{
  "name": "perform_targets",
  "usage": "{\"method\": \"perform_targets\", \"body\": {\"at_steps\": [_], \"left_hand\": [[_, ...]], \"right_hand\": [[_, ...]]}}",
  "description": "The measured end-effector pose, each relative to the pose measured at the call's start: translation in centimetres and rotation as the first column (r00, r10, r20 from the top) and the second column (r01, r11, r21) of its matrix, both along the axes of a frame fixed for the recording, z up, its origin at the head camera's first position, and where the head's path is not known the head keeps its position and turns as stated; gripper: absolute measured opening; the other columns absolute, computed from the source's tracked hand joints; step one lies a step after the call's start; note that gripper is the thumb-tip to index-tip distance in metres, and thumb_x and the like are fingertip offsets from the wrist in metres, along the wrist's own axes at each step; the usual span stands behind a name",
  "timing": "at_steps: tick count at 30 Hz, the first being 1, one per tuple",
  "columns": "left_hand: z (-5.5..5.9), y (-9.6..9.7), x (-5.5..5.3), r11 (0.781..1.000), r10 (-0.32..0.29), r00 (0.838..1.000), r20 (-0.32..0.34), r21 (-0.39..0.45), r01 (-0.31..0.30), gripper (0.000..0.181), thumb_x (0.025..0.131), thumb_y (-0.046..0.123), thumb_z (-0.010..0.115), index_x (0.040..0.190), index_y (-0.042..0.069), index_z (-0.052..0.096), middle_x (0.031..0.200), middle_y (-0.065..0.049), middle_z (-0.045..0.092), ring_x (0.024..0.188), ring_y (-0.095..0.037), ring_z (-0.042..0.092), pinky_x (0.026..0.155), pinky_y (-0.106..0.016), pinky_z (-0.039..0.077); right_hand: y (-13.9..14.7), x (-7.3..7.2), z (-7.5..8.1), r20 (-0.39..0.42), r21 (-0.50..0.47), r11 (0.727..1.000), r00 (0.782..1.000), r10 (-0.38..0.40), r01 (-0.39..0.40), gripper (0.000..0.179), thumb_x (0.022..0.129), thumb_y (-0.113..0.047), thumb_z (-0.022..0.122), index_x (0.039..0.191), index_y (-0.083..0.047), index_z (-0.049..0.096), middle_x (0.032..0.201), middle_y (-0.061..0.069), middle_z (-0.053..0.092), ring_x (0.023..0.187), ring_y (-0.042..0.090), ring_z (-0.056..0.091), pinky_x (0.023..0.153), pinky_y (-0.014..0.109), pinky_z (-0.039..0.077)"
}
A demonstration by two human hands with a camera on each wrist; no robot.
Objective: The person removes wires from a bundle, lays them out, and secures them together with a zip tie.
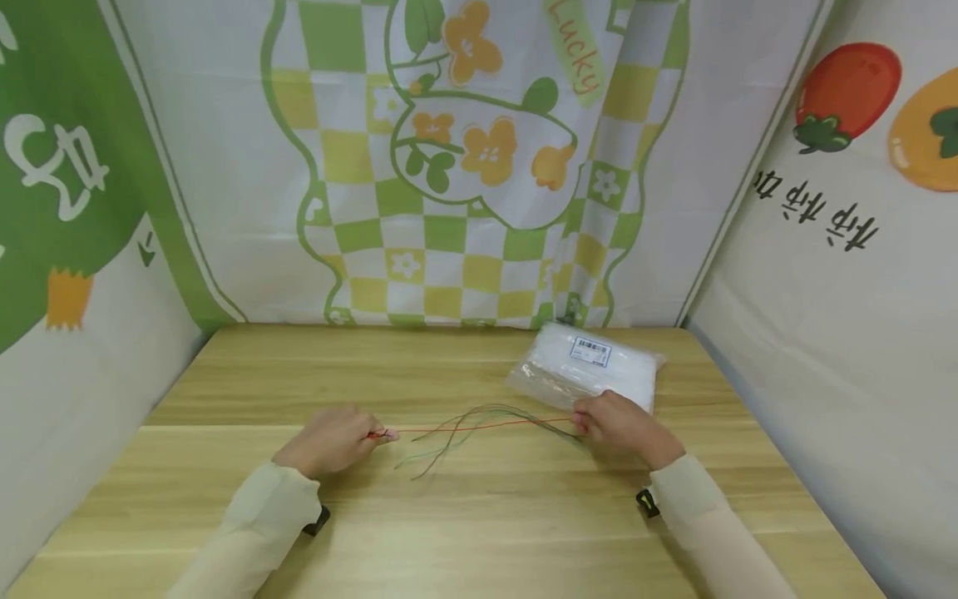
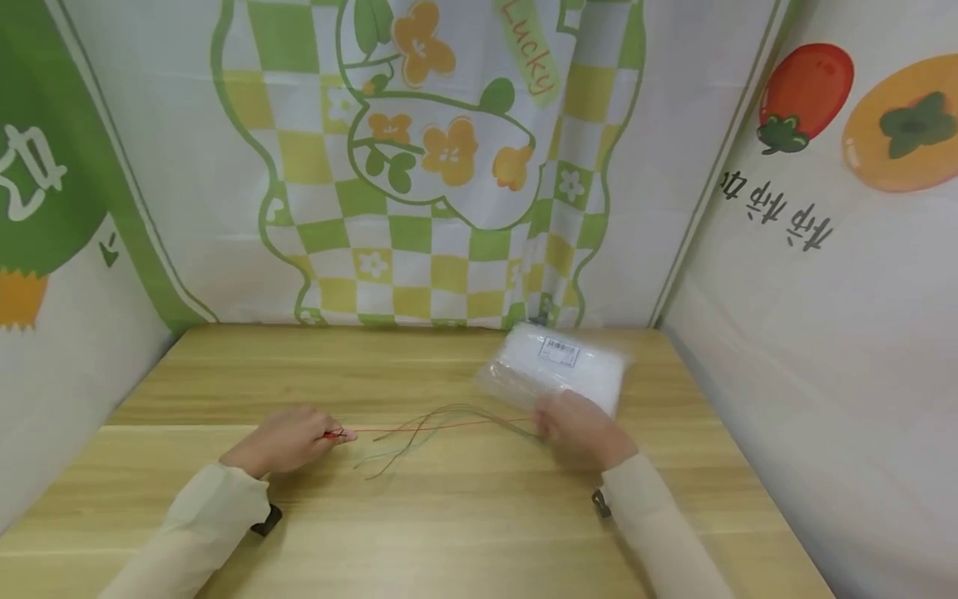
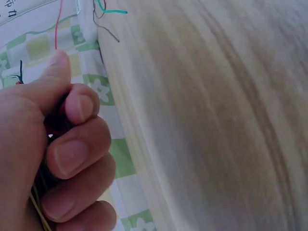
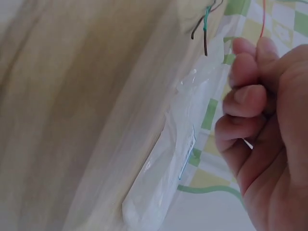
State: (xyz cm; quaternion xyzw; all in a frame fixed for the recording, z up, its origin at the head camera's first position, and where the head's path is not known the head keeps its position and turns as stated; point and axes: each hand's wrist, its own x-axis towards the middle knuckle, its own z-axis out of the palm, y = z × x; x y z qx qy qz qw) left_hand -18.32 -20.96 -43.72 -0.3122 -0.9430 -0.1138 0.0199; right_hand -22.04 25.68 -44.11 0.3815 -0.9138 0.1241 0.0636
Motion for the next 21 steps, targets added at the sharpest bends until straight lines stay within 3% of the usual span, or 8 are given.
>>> {"method": "perform_targets", "body": {"at_steps": [7,12,15,21], "left_hand": [[-0.5,0.4,-0.3,0.998,0.022,0.998,0.057,0.049,-0.025,0.039,0.106,0.027,0.064,0.069,0.022,0.058,0.061,0.012,0.036,0.057,-0.003,0.033,0.056,-0.023,0.031],[-0.6,0.5,-0.1,0.998,0.013,0.996,0.083,0.064,-0.018,0.047,0.105,0.04,0.065,0.064,0.025,0.046,0.061,0.014,0.029,0.056,-0.002,0.026,0.054,-0.021,0.023],[-0.4,0.1,0.0,0.997,0.032,0.992,0.122,0.07,-0.04,0.052,0.103,0.038,0.068,0.064,0.025,0.037,0.061,0.014,0.028,0.056,-0.002,0.026,0.055,-0.021,0.023],[-0.3,-0.7,0.2,0.995,0.08,0.986,0.144,0.055,-0.089,0.048,0.104,0.031,0.067,0.065,0.024,0.041,0.062,0.012,0.03,0.056,-0.003,0.029,0.056,-0.022,0.025]], "right_hand": [[-1.2,0.4,0.2,0.008,0.091,0.994,0.998,-0.061,0.06,0.032,0.105,-0.014,0.065,0.074,-0.019,0.057,0.065,-0.012,0.05,0.061,0.003,0.046,0.064,0.029,0.047],[-1.7,0.4,0.2,0.014,0.11,0.991,0.997,-0.075,0.073,0.03,0.105,-0.017,0.065,0.076,-0.019,0.057,0.065,-0.011,0.047,0.061,0.006,0.045,0.063,0.031,0.046],[-1.8,0.5,0.3,0.01,0.109,0.991,0.997,-0.079,0.077,0.031,0.105,-0.016,0.066,0.076,-0.019,0.057,0.064,-0.011,0.047,0.059,0.006,0.045,0.062,0.03,0.046],[-1.7,0.8,0.5,0.017,0.11,0.99,0.996,-0.093,0.09,0.031,0.106,-0.016,0.064,0.076,-0.019,0.057,0.063,-0.011,0.045,0.059,0.004,0.043,0.062,0.027,0.044]]}}
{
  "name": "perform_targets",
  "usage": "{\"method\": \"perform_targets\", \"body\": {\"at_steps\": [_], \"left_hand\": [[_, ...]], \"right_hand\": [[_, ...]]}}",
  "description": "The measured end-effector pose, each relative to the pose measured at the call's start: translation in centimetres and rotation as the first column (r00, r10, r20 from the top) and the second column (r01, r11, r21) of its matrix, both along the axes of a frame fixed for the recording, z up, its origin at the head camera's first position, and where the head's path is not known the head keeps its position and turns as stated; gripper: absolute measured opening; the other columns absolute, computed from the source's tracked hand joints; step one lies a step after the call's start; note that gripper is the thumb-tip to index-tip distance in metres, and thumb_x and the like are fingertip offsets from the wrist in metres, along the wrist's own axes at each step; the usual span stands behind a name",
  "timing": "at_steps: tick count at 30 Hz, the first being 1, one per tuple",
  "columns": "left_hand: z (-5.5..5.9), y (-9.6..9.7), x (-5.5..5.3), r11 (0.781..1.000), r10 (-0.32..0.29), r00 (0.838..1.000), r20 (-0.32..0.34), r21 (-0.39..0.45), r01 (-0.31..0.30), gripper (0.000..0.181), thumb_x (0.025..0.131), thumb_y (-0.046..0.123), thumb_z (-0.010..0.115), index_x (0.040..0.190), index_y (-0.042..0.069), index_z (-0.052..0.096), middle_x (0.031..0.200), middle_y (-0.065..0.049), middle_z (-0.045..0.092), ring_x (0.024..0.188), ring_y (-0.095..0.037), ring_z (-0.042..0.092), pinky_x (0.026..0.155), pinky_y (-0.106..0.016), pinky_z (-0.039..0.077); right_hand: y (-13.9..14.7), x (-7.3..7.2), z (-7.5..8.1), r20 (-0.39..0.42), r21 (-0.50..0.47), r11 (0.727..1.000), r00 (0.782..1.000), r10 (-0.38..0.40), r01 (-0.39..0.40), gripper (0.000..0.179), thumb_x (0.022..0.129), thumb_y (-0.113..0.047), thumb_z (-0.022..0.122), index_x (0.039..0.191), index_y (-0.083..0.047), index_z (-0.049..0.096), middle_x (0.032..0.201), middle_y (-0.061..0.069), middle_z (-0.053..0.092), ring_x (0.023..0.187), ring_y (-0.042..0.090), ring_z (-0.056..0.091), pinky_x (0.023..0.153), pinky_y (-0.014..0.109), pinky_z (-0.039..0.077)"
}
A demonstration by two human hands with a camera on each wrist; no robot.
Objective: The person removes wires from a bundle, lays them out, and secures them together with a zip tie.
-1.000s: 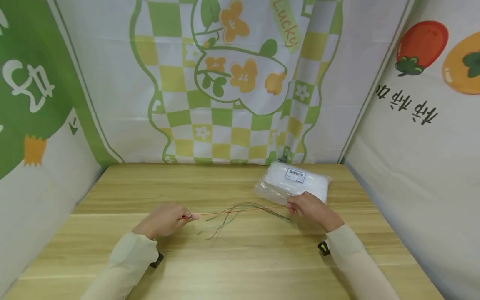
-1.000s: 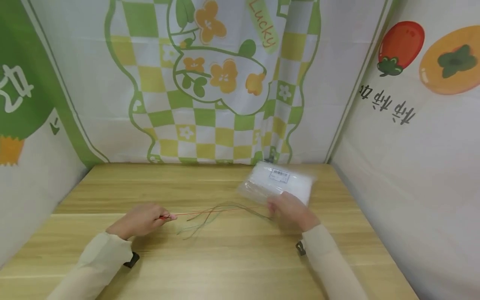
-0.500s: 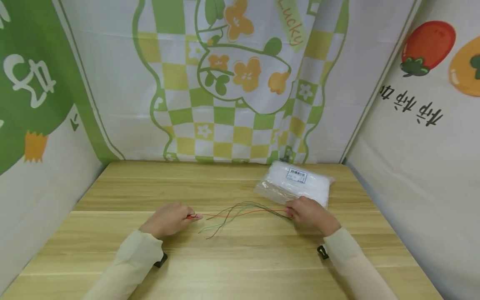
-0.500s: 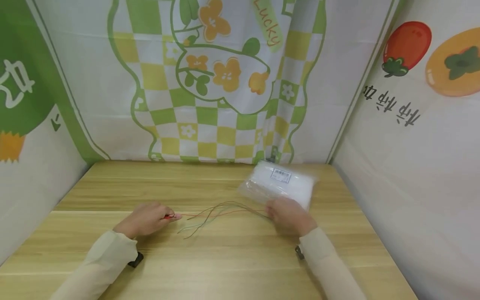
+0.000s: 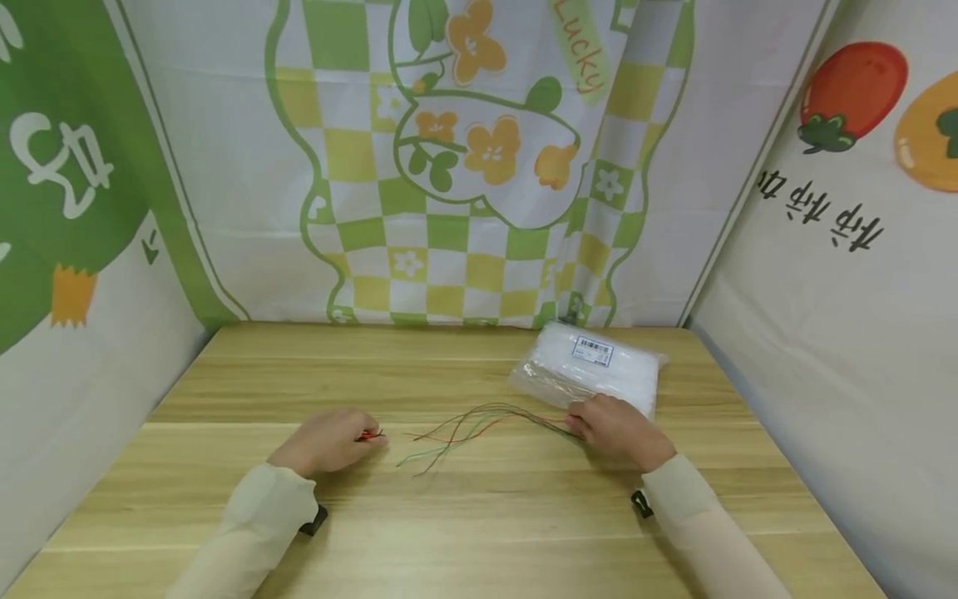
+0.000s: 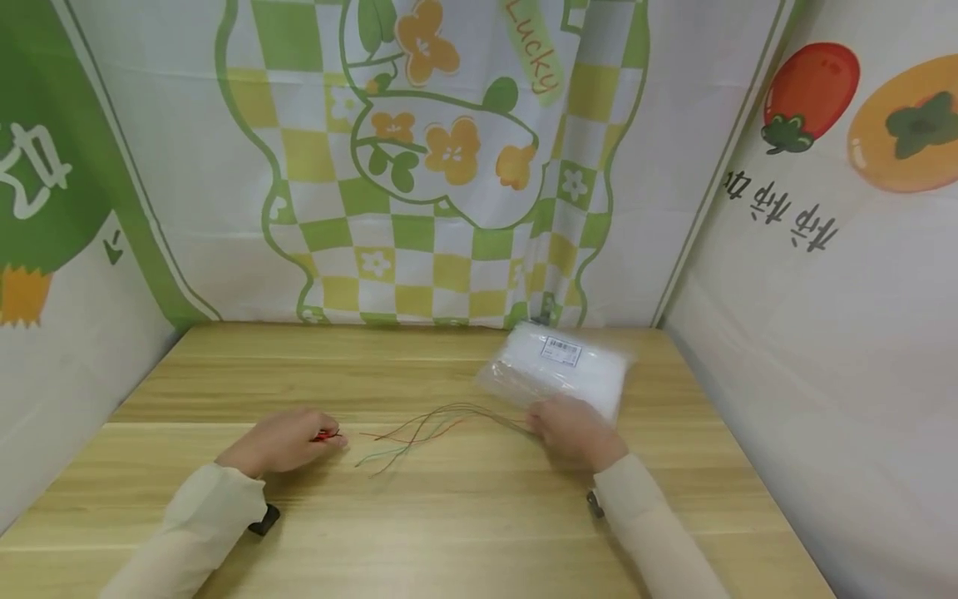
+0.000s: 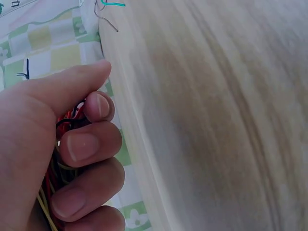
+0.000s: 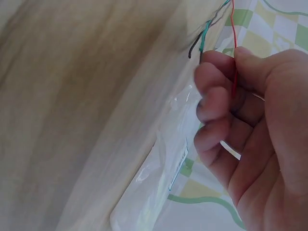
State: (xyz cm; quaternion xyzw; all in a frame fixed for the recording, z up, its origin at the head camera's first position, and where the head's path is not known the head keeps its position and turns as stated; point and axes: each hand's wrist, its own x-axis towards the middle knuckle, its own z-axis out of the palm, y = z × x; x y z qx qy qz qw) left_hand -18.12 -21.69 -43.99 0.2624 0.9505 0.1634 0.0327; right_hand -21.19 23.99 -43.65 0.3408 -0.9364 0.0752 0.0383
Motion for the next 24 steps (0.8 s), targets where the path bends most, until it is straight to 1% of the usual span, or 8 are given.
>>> {"method": "perform_targets", "body": {"at_steps": [4,6,10,14,17,20,24], "left_hand": [[0.2,0.0,0.0,1.0,0.009,1.0,0.001,-0.01,-0.009,0.045,0.105,0.032,0.066,0.066,0.024,0.045,0.062,0.012,0.031,0.057,-0.003,0.03,0.055,-0.022,0.025],[0.3,0.0,0.0,1.0,0.013,1.0,0.005,-0.008,-0.013,0.045,0.105,0.032,0.065,0.066,0.024,0.044,0.062,0.011,0.031,0.057,-0.004,0.03,0.055,-0.023,0.025],[0.6,0.2,0.0,1.0,0.024,1.0,-0.014,-0.012,-0.024,0.047,0.105,0.03,0.065,0.065,0.024,0.042,0.062,0.011,0.03,0.057,-0.005,0.029,0.055,-0.023,0.024],[1.0,0.7,0.0,0.999,0.033,0.999,-0.031,-0.007,-0.033,0.046,0.106,0.031,0.064,0.067,0.023,0.043,0.064,0.01,0.031,0.057,-0.005,0.03,0.055,-0.024,0.025],[1.4,1.2,0.1,0.999,0.042,0.998,-0.039,-0.015,-0.042,0.046,0.106,0.031,0.065,0.067,0.022,0.042,0.063,0.01,0.03,0.057,-0.006,0.03,0.055,-0.024,0.024],[1.9,1.9,0.2,0.999,0.043,0.998,-0.055,-0.027,-0.044,0.047,0.105,0.03,0.065,0.067,0.023,0.04,0.062,0.009,0.029,0.056,-0.006,0.029,0.055,-0.025,0.023],[2.3,2.9,0.3,0.999,0.04,0.997,-0.067,-0.034,-0.042,0.047,0.105,0.03,0.066,0.066,0.023,0.04,0.06,0.01,0.028,0.054,-0.006,0.028,0.053,-0.024,0.022]], "right_hand": [[0.1,0.2,0.4,0.024,-0.022,0.999,0.999,-0.022,0.023,0.033,0.106,-0.021,0.063,0.074,-0.02,0.056,0.063,-0.01,0.046,0.059,0.004,0.044,0.062,0.028,0.044],[0.2,0.2,0.6,0.041,-0.028,0.998,0.998,-0.051,0.052,0.034,0.107,-0.026,0.063,0.074,-0.022,0.057,0.064,-0.011,0.049,0.06,0.004,0.045,0.064,0.029,0.045],[0.7,0.3,0.9,0.079,-0.024,0.992,0.989,-0.125,0.127,0.037,0.108,-0.035,0.061,0.072,-0.024,0.058,0.065,-0.012,0.053,0.062,0.005,0.05,0.066,0.032,0.048],[1.3,0.4,1.1,0.088,-0.036,0.987,0.984,-0.152,0.156,0.038,0.107,-0.035,0.062,0.071,-0.025,0.058,0.066,-0.013,0.055,0.063,0.006,0.052,0.068,0.033,0.049],[1.6,0.5,1.3,0.076,-0.047,0.989,0.988,-0.136,0.139,0.036,0.106,-0.032,0.064,0.072,-0.023,0.059,0.066,-0.013,0.054,0.064,0.004,0.052,0.066,0.031,0.047],[1.7,0.5,1.4,0.054,-0.06,0.994,0.994,-0.092,0.095,0.031,0.103,-0.026,0.07,0.073,-0.021,0.062,0.066,-0.012,0.055,0.063,0.003,0.049,0.063,0.026,0.044],[1.6,0.6,1.7,0.037,-0.085,0.996,0.999,-0.019,0.022,0.022,0.096,-0.02,0.078,0.076,-0.017,0.07,0.07,-0.01,0.063,0.064,0.003,0.05,0.063,0.022,0.043]]}}
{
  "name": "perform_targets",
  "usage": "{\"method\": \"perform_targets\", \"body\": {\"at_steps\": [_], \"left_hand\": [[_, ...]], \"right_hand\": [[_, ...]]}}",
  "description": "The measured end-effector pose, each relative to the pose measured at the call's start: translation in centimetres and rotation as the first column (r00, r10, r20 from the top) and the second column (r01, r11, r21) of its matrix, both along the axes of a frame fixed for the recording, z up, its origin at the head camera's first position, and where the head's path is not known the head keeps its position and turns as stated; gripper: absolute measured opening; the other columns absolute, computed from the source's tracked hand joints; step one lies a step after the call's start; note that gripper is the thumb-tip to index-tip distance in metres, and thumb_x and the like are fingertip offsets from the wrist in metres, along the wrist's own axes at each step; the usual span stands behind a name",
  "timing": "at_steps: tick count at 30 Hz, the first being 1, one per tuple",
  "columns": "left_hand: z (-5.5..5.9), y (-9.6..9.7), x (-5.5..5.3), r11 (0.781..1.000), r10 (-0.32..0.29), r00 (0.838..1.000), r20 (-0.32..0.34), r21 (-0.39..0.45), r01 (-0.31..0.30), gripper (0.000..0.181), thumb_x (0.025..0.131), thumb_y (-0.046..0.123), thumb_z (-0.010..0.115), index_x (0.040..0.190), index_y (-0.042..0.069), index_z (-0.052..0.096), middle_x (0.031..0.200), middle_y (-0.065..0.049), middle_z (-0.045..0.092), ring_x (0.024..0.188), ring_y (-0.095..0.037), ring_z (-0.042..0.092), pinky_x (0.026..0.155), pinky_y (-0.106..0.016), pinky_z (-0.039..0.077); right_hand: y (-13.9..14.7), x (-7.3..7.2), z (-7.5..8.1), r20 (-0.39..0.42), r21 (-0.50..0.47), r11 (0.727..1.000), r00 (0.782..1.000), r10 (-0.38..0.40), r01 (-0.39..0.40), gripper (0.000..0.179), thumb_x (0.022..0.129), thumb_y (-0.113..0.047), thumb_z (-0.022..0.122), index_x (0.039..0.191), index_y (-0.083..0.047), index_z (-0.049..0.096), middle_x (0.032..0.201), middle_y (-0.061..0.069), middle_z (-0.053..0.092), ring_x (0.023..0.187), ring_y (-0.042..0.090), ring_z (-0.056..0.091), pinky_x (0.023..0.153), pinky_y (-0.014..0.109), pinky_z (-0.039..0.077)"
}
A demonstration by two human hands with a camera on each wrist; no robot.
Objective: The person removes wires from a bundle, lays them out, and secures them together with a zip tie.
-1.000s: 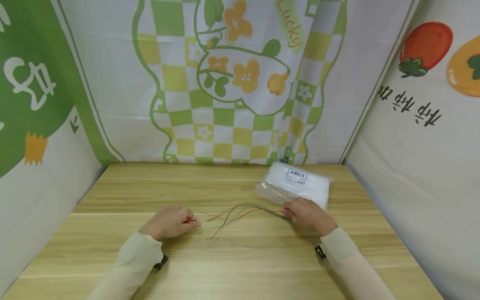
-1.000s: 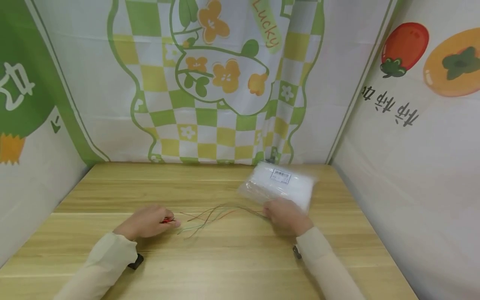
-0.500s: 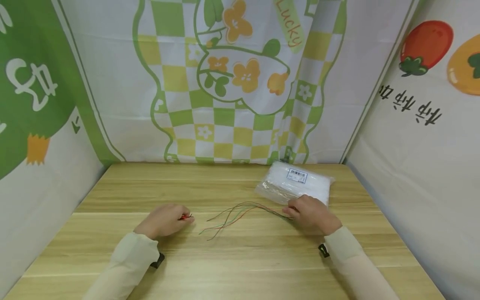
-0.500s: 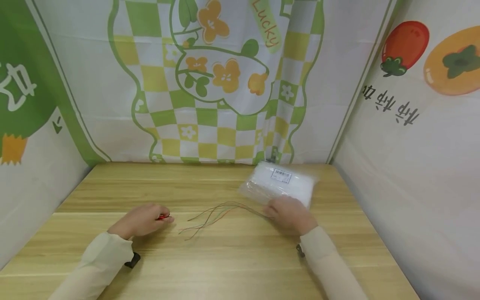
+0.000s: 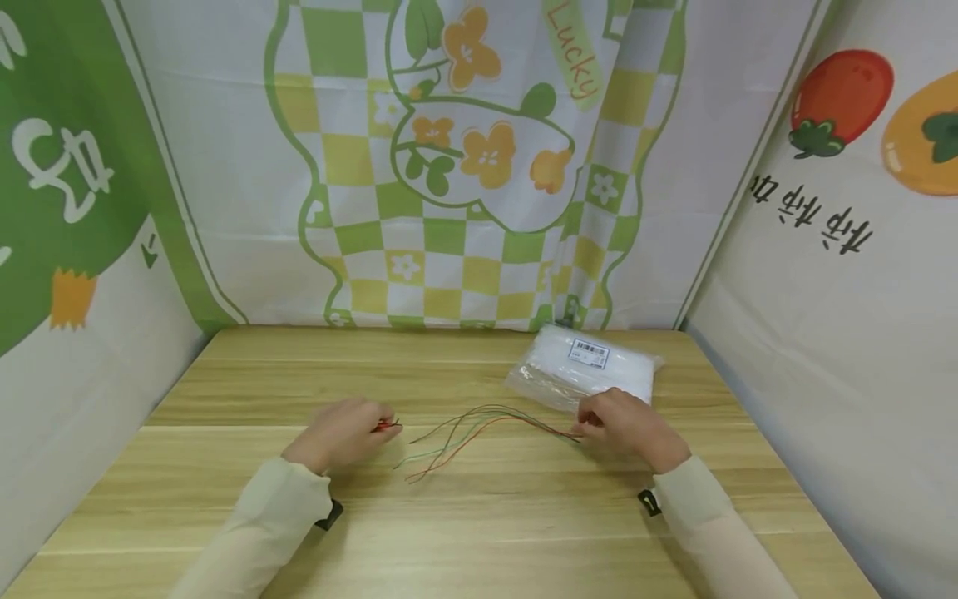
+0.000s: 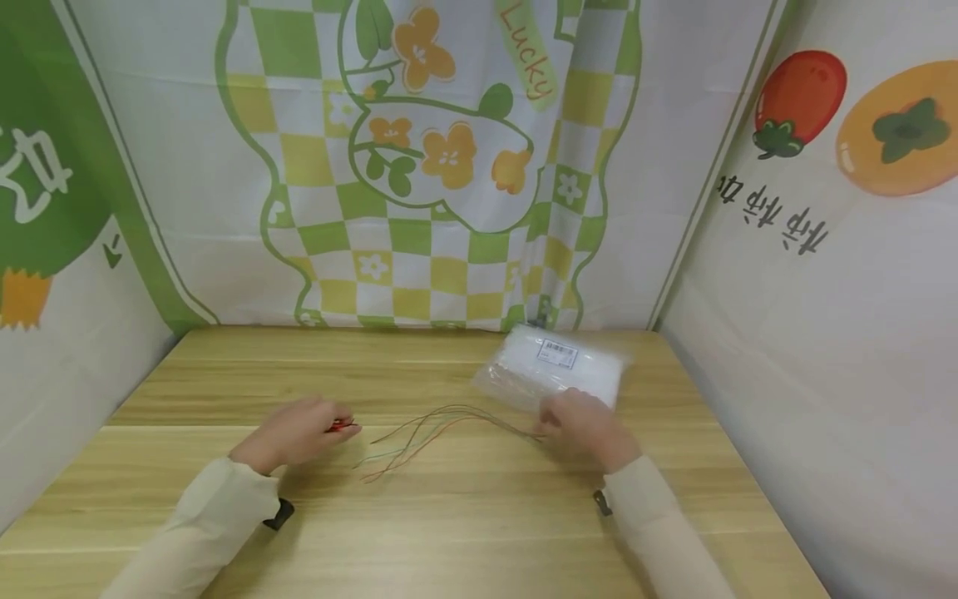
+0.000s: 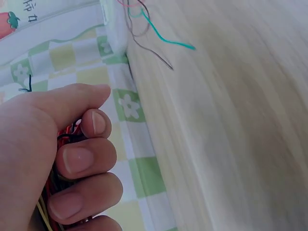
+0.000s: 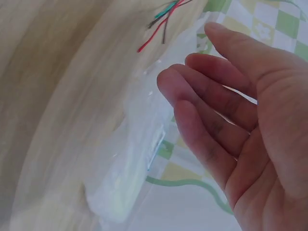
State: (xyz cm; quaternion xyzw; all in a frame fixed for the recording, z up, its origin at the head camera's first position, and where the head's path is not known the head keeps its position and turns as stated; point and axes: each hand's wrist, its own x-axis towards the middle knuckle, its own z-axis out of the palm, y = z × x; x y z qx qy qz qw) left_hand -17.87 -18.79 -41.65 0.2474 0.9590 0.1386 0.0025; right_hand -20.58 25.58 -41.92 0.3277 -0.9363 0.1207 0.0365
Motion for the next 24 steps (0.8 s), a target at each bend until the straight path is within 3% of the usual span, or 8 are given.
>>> {"method": "perform_targets", "body": {"at_steps": [5,12,19,24], "left_hand": [[0.5,1.4,0.1,1.0,0.01,1.0,-0.019,0.0,-0.01,0.045,0.105,0.027,0.067,0.065,0.022,0.045,0.059,0.01,0.032,0.053,-0.006,0.03,0.052,-0.024,0.022],[0.4,3.2,0.2,0.997,0.057,0.996,-0.064,-0.041,-0.06,0.037,0.102,0.026,0.07,0.068,0.023,0.054,0.062,0.008,0.046,0.06,-0.01,0.043,0.056,-0.029,0.032],[-0.1,5.3,0.3,0.996,0.086,0.993,-0.075,-0.021,-0.087,0.037,0.101,0.028,0.072,0.068,0.023,0.056,0.061,0.008,0.046,0.059,-0.011,0.043,0.054,-0.03,0.033],[0.3,6.5,0.5,0.997,0.071,0.994,-0.085,-0.02,-0.073,0.037,0.101,0.027,0.072,0.068,0.023,0.055,0.06,0.008,0.046,0.058,-0.01,0.041,0.053,-0.029,0.032]], "right_hand": [[-0.7,0.4,0.6,0.002,-0.037,0.997,0.997,0.072,-0.072,0.016,0.095,-0.017,0.079,0.081,-0.015,0.073,0.074,-0.01,0.067,0.066,0.001,0.054,0.064,0.022,0.047],[-2.6,1.5,1.7,0.01,-0.082,0.989,0.992,0.128,-0.127,0.01,0.095,-0.015,0.08,0.086,-0.013,0.074,0.077,-0.008,0.07,0.068,-0.005,0.056,0.064,0.02,0.051],[-4.6,2.3,2.3,-0.077,-0.083,0.975,0.977,0.198,-0.205,0.008,0.095,-0.016,0.08,0.089,-0.013,0.077,0.081,-0.006,0.072,0.07,-0.005,0.056,0.064,0.016,0.05],[-5.7,2.8,2.8,-0.129,-0.083,0.963,0.961,0.246,-0.258,0.007,0.094,-0.016,0.081,0.09,-0.013,0.077,0.082,-0.005,0.074,0.069,-0.003,0.057,0.063,0.014,0.049]]}}
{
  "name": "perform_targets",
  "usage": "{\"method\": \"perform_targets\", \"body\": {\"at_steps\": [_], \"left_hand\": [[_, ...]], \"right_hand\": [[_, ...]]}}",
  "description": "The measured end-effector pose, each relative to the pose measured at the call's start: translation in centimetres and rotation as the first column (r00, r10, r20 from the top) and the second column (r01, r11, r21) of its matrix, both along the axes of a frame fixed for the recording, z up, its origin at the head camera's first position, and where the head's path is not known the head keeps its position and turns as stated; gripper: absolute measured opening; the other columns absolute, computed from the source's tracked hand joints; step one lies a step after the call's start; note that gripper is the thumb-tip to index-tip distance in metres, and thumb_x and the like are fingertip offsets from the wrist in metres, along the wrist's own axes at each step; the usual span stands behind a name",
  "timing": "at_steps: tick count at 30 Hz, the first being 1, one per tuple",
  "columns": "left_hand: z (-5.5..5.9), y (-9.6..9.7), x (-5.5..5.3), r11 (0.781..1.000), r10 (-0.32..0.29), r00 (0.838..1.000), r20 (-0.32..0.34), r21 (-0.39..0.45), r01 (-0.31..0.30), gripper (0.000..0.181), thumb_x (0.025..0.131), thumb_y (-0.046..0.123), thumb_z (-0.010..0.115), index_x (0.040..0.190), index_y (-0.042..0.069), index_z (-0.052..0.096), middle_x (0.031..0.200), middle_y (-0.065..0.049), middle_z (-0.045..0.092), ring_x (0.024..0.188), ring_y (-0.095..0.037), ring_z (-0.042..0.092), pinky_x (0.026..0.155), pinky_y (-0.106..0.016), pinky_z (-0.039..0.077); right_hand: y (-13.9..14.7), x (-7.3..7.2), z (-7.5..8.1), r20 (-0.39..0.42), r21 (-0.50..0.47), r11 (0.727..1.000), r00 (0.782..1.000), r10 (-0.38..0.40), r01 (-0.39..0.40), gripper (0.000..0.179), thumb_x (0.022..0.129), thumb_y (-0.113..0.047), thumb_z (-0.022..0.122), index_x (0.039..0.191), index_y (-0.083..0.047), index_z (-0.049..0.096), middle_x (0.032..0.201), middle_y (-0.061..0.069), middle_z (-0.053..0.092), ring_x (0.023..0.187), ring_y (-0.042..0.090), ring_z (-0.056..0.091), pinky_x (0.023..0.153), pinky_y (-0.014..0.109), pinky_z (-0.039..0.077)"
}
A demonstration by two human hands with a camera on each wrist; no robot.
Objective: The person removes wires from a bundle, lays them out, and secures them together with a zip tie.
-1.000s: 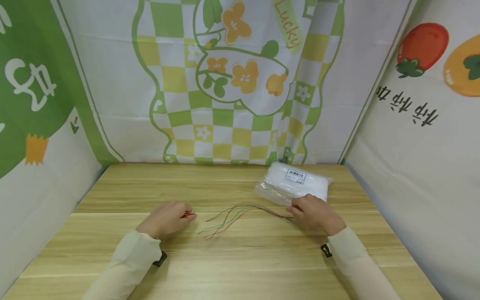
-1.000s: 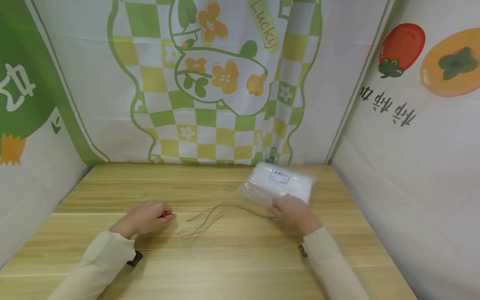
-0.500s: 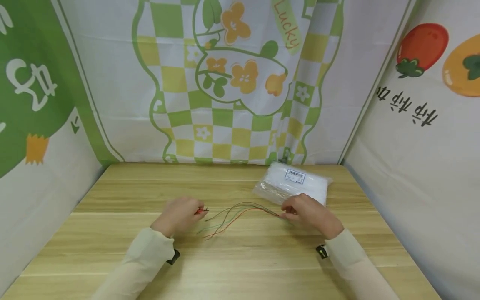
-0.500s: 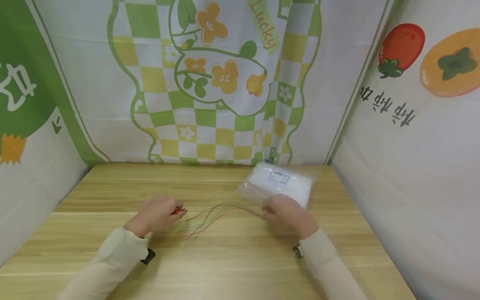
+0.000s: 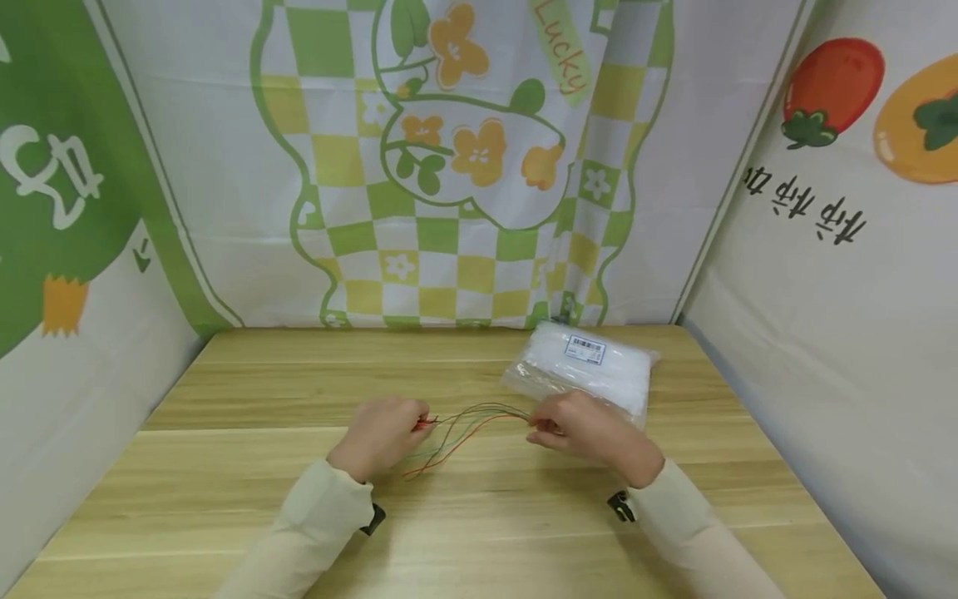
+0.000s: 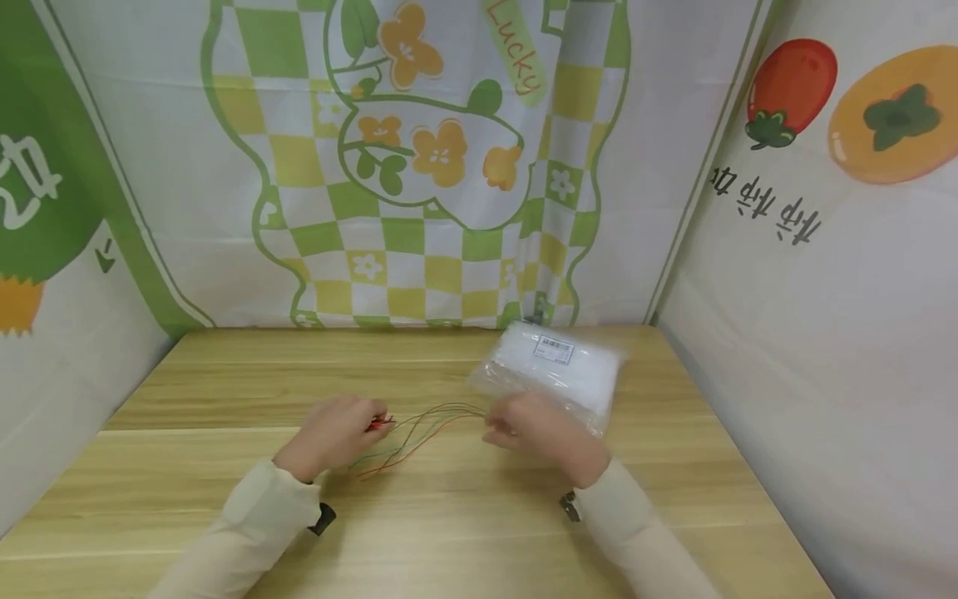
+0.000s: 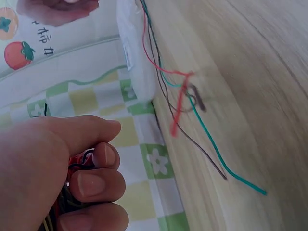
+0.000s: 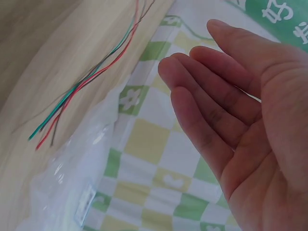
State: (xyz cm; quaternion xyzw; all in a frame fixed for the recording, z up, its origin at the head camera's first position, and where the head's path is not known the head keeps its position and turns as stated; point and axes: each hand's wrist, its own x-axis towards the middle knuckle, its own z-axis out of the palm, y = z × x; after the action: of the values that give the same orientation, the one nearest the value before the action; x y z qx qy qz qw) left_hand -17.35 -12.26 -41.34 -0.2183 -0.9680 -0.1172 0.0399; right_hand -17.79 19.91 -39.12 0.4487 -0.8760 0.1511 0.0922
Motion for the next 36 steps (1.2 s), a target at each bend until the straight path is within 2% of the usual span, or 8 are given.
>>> {"method": "perform_targets", "body": {"at_steps": [10,17,23,29,36], "left_hand": [[0.7,2.6,0.6,0.999,-0.031,1.0,0.003,-0.021,0.031,0.045,0.101,0.033,0.071,0.064,0.023,0.048,0.059,0.01,0.039,0.057,-0.011,0.041,0.054,-0.032,0.032],[0.6,3.8,1.1,0.996,-0.091,0.996,0.003,-0.004,0.091,0.045,0.1,0.031,0.072,0.064,0.023,0.048,0.06,0.01,0.038,0.055,-0.009,0.04,0.05,-0.028,0.03],[0.5,4.4,1.3,0.986,-0.165,0.986,-0.019,0.01,0.165,0.043,0.102,0.03,0.07,0.065,0.022,0.048,0.059,0.012,0.035,0.053,-0.006,0.035,0.049,-0.026,0.026],[0.4,4.5,1.6,0.975,-0.222,0.974,-0.048,-0.003,0.222,0.033,0.103,0.031,0.07,0.072,0.021,0.06,0.059,0.011,0.044,0.052,-0.004,0.039,0.048,-0.023,0.032],[0.0,4.7,1.9,0.968,-0.25,0.967,-0.042,-0.006,0.25,0.04,0.104,0.03,0.068,0.068,0.02,0.054,0.057,0.011,0.037,0.051,-0.004,0.034,0.047,-0.021,0.028]], "right_hand": [[-2.6,0.3,1.0,-0.009,0.021,0.997,0.997,0.075,-0.075,0.008,0.097,-0.018,0.078,0.091,-0.014,0.075,0.081,-0.006,0.071,0.07,-0.004,0.058,0.064,0.013,0.049],[-4.5,0.8,1.1,-0.035,0.002,0.99,0.989,0.14,-0.14,0.009,0.097,-0.02,0.078,0.091,-0.015,0.075,0.081,-0.008,0.072,0.072,-0.002,0.062,0.067,0.011,0.05],[-5.3,1.1,1.5,-0.006,0.021,0.991,0.991,0.134,-0.134,0.006,0.1,-0.021,0.075,0.099,-0.017,0.078,0.093,-0.008,0.077,0.08,-0.002,0.065,0.072,0.013,0.052],[-5.3,1.1,1.8,-0.001,-0.003,0.989,0.989,0.145,-0.145,0.005,0.099,-0.014,0.075,0.1,-0.015,0.079,0.096,-0.006,0.078,0.083,0.001,0.067,0.075,0.016,0.055],[-5.6,1.1,1.3,-0.043,0.008,0.987,0.986,0.158,-0.158,0.006,0.099,-0.012,0.075,0.099,-0.016,0.079,0.094,-0.006,0.078,0.081,0.0,0.067,0.075,0.014,0.054]]}}
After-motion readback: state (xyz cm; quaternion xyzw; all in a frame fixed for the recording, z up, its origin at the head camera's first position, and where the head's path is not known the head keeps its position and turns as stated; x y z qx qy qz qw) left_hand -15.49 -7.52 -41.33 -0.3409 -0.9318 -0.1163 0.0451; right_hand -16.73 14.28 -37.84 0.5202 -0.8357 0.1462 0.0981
